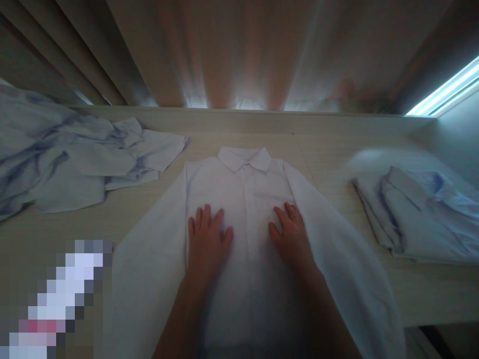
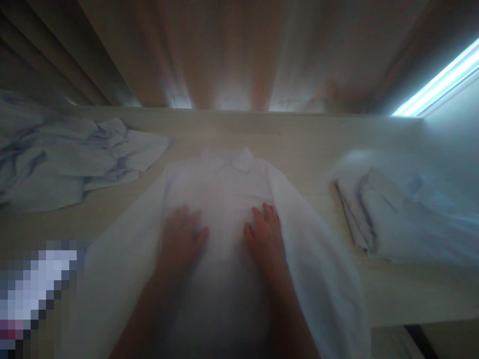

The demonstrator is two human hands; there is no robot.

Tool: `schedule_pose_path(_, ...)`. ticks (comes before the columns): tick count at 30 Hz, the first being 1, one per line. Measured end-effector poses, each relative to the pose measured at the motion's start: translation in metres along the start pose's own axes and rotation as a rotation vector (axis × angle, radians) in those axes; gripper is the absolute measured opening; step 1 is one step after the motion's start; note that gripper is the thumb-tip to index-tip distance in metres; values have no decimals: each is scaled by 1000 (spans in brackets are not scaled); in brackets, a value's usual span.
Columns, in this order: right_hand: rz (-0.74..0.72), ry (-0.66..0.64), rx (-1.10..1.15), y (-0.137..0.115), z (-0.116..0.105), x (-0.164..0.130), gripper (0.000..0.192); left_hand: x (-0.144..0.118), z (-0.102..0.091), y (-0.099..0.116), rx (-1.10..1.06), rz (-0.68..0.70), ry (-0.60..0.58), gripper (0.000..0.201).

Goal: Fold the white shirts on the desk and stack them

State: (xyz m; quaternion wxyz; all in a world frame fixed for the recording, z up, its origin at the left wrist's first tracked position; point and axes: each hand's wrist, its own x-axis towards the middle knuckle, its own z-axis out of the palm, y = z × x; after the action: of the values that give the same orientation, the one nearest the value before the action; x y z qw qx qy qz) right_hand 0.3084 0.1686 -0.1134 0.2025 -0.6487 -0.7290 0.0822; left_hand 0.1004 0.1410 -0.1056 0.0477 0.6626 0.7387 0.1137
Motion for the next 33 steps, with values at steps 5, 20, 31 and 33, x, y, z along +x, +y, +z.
schedule_pose_path(5,-28,-4,41,-14,-1,-2,44,-1,-4,2,-74,57,7,48)
schedule_pose_path(20,6,-16,-15,-27,-1,-7,48,-3,12,9,-36,264,-20,49)
schedule_pose_path(31,-75,-96,-6,-39,7,-13,44,-3,10,8,-54,275,-9,45)
schedule_pose_path(33,-56,-82,-13,-37,7,-12,45,-3,9,9,-55,276,-7,45)
